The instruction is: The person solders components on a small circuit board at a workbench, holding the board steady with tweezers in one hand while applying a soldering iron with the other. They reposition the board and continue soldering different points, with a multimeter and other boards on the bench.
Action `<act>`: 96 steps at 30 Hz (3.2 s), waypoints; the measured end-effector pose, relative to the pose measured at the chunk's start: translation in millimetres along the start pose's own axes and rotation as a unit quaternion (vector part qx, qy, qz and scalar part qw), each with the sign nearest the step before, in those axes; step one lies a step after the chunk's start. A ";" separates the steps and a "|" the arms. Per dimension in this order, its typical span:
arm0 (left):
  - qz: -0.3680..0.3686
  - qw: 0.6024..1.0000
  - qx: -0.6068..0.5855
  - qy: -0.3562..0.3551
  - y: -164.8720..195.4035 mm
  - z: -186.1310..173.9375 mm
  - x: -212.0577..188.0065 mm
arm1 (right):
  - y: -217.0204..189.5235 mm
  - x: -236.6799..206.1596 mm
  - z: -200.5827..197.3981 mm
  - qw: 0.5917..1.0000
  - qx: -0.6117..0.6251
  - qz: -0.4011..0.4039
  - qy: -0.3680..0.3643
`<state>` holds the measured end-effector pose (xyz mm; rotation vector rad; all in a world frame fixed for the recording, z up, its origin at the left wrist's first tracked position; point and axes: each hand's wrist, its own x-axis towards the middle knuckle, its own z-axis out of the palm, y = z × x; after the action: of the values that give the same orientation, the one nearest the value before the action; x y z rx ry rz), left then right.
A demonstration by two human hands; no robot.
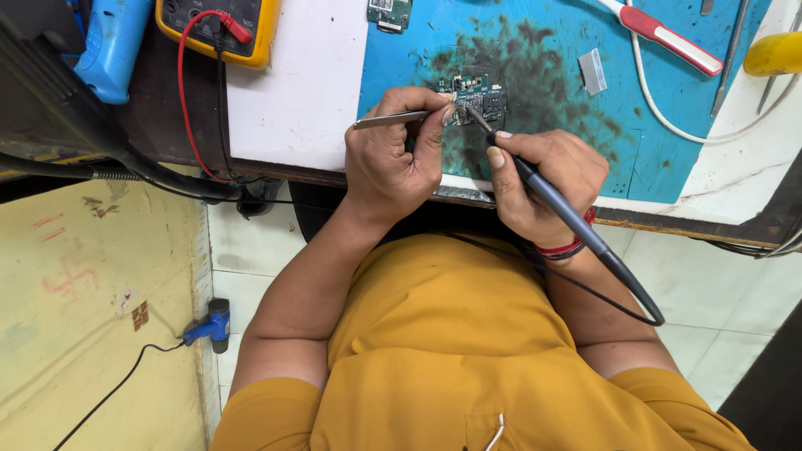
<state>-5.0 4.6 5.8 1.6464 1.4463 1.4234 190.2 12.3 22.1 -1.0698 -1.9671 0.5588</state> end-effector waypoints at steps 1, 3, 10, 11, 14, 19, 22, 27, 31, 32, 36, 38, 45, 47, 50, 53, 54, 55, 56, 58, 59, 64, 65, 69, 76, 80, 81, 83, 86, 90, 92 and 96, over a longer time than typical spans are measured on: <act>-0.001 1.000 -0.001 0.000 0.0 0.0 0.2 | 0.0 -0.2 0.1 1.000 -0.002 0.000 -0.001; -0.007 1.000 -0.004 0.000 0.4 0.9 0.2 | 0.5 -0.1 -0.5 1.000 0.000 0.000 0.001; -0.002 1.000 0.006 0.005 1.4 0.4 0.2 | 0.2 -0.1 0.6 1.000 0.001 0.001 0.004; 0.000 1.000 0.007 0.007 1.5 1.0 0.4 | 0.4 -0.2 0.1 1.000 0.000 0.002 0.003; -0.004 1.000 0.001 0.005 1.4 0.3 0.4 | -0.7 -0.8 0.2 1.000 -0.001 0.006 0.001; -0.002 1.000 -0.003 0.004 0.9 1.2 0.6 | 0.7 -0.3 0.7 1.000 0.001 -0.001 0.009; 0.000 1.000 -0.005 0.003 0.2 0.6 1.1 | 0.4 -0.2 1.6 1.000 0.004 0.000 0.009; 0.004 1.000 0.003 0.004 0.9 0.4 0.7 | 0.7 0.2 0.7 1.000 -0.003 -0.002 0.004; 0.006 1.000 0.002 0.003 0.3 0.7 0.8 | 0.4 0.0 0.0 1.000 -0.002 0.000 0.005; 0.004 1.000 0.000 0.003 -0.1 0.2 0.7 | 0.0 0.0 0.6 1.000 -0.002 0.000 0.004; 0.003 1.000 -0.005 0.001 -1.4 1.0 0.3 | 0.2 0.0 1.3 1.000 -0.006 -0.002 0.006; 0.004 1.000 -0.007 0.000 -1.9 0.8 0.2 | 0.0 -0.2 1.4 1.000 -0.006 0.000 0.007; -0.001 1.000 -0.002 0.000 -0.9 0.7 -0.2 | 0.6 -0.4 1.6 1.000 -0.002 0.000 0.008; 0.001 1.000 -0.004 0.002 -0.9 1.2 0.1 | 1.3 -0.1 1.2 1.000 -0.003 -0.003 0.009; 0.005 1.000 -0.001 0.002 -1.2 0.9 0.1 | 0.7 -0.5 1.6 1.000 -0.004 -0.003 0.009; 0.005 1.000 0.002 0.006 -0.9 1.3 -0.1 | 0.2 -0.6 1.2 1.000 0.001 0.000 0.007; 0.005 1.000 0.001 0.005 -0.9 1.3 0.0 | 0.2 -0.4 1.3 1.000 -0.002 0.000 0.007; 0.005 1.000 -0.001 0.004 -0.7 1.8 0.1 | 0.4 -0.2 0.8 1.000 -0.005 0.000 0.007; 0.005 1.000 -0.003 0.003 -0.7 1.2 0.0 | 0.1 -0.2 1.1 1.000 -0.004 0.001 0.006; 0.006 1.000 -0.003 0.003 -0.6 1.1 0.1 | 0.6 -0.2 1.0 1.000 -0.002 0.001 0.006; 0.006 1.000 -0.002 0.003 -0.5 1.5 0.0 | 1.2 -0.4 0.6 1.000 -0.004 0.000 0.005; 0.009 1.000 -0.003 0.005 -1.4 1.4 0.1 | 1.6 -5.9 -0.6 1.000 0.000 0.011 0.006; 0.009 1.000 -0.006 0.005 -1.5 1.3 0.2 | 2.2 -6.9 0.1 0.999 0.017 0.032 0.024; -0.013 1.000 -0.011 0.001 -0.9 0.0 0.0 | 4.8 -8.8 3.3 0.997 0.010 0.015 0.069; -0.008 1.000 0.000 0.008 2.5 -0.9 0.4 | 2.3 -9.6 -3.0 0.999 -0.007 0.025 0.019; -0.009 1.000 0.007 0.011 3.2 -0.4 0.9 | -0.3 -4.1 -2.5 1.000 -0.021 0.006 -0.013; -0.010 1.000 0.005 0.010 3.3 0.0 1.0 | -1.8 -2.2 -1.4 0.999 -0.033 -0.002 -0.025; -0.013 1.000 0.003 0.011 3.7 0.7 0.6 | -5.3 2.5 0.7 0.997 -0.058 -0.011 -0.041; 0.004 1.000 0.009 0.013 3.5 -0.1 0.4 | -10.8 9.6 3.2 0.995 -0.083 -0.014 -0.049; -0.004 1.000 0.009 0.012 3.1 -0.4 0.3 | -12.1 13.8 4.3 0.998 -0.048 -0.014 -0.037; -0.004 1.000 0.007 0.010 2.6 -0.3 0.2 | -10.4 11.1 4.8 1.000 -0.005 0.003 -0.012; -0.009 1.000 -0.002 0.010 1.3 0.1 -0.5 | -2.7 0.5 3.9 1.000 0.003 0.020 0.022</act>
<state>-4.3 3.8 6.8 1.6170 1.4638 1.4354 185.6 11.2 21.9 -1.1100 -1.9096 0.5580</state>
